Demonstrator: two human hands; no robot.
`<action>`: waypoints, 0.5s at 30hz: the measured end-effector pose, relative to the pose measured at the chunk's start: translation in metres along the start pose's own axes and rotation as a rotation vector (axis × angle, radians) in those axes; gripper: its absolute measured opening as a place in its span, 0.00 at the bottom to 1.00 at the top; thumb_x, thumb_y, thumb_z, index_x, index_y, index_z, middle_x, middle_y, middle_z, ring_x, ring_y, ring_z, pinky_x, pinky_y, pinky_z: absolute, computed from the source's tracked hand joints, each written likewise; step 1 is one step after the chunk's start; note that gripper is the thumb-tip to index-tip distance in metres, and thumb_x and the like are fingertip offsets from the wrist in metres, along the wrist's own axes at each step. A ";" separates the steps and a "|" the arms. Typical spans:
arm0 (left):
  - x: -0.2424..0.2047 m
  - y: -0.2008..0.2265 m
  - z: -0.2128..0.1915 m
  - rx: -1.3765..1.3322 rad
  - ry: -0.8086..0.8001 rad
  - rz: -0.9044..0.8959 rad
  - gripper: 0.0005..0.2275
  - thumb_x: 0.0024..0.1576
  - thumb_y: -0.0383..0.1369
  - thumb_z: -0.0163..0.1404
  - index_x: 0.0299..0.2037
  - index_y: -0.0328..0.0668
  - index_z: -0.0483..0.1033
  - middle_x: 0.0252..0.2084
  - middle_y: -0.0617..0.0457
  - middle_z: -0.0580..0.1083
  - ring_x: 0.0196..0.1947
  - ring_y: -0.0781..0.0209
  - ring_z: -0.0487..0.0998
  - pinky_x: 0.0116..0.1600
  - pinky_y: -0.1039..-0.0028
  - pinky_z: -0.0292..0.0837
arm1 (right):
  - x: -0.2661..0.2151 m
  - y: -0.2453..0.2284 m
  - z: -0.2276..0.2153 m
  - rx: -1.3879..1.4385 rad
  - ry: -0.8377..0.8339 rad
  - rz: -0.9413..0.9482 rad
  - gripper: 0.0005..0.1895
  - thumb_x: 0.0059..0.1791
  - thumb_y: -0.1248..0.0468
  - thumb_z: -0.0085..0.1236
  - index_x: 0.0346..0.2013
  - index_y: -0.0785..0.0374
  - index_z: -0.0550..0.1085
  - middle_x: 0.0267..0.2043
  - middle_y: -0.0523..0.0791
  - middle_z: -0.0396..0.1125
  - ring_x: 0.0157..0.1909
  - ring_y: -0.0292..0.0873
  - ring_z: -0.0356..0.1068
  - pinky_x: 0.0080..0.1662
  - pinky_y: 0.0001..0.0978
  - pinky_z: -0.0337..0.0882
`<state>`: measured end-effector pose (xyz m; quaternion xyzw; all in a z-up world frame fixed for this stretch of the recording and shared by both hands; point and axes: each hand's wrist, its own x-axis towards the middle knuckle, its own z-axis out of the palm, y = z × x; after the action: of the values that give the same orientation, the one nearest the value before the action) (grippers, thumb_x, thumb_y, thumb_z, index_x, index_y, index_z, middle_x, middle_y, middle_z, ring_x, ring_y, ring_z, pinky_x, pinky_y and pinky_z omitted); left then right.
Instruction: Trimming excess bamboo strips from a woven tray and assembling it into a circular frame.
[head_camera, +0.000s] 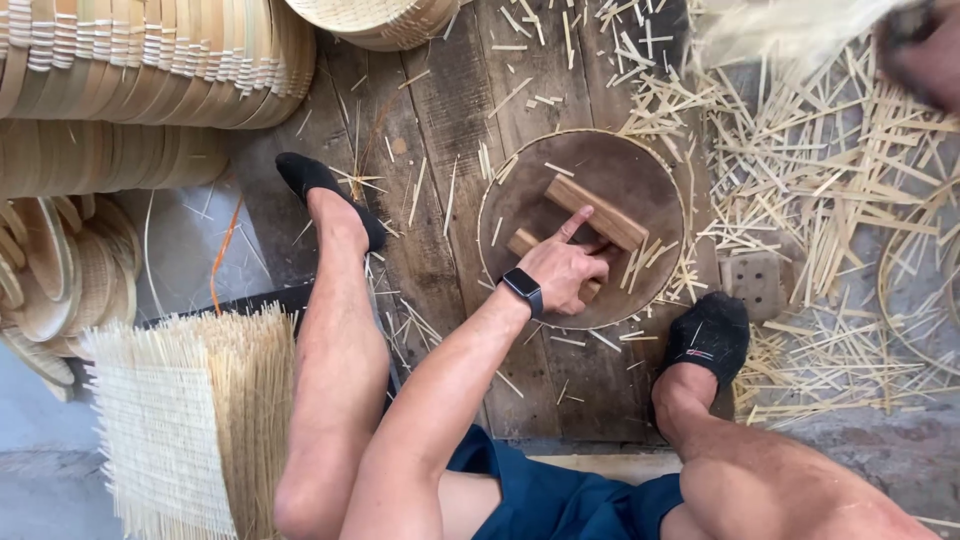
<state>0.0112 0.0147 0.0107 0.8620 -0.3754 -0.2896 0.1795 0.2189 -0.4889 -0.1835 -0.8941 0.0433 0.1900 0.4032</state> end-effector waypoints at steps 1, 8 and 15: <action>0.000 -0.001 -0.001 -0.001 0.003 0.003 0.17 0.34 0.31 0.64 0.35 0.55 0.80 0.47 0.61 0.81 0.53 0.66 0.78 0.79 0.56 0.20 | -0.002 0.000 -0.003 -0.004 0.002 0.000 0.18 0.55 0.52 0.52 0.51 0.63 0.73 0.35 0.45 0.72 0.30 0.35 0.73 0.37 0.32 0.76; 0.037 -0.058 -0.018 -0.283 0.461 -0.193 0.14 0.56 0.48 0.57 0.42 0.50 0.83 0.45 0.52 0.81 0.50 0.58 0.80 0.71 0.59 0.59 | -0.102 -0.079 0.008 -0.505 -0.065 0.328 0.31 0.54 0.42 0.63 0.39 0.73 0.81 0.29 0.54 0.74 0.27 0.46 0.75 0.37 0.46 0.77; 0.112 -0.096 -0.052 -0.274 0.422 -0.532 0.15 0.60 0.51 0.55 0.43 0.56 0.86 0.48 0.48 0.79 0.51 0.49 0.75 0.62 0.54 0.62 | -0.159 -0.103 0.064 -0.730 0.142 -0.029 0.43 0.38 0.41 0.71 0.54 0.71 0.73 0.47 0.55 0.67 0.47 0.52 0.65 0.51 0.45 0.71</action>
<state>0.1580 -0.0016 -0.0403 0.9382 -0.0505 -0.1894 0.2854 0.0767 -0.3850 -0.0898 -0.9905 -0.0119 0.1245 0.0564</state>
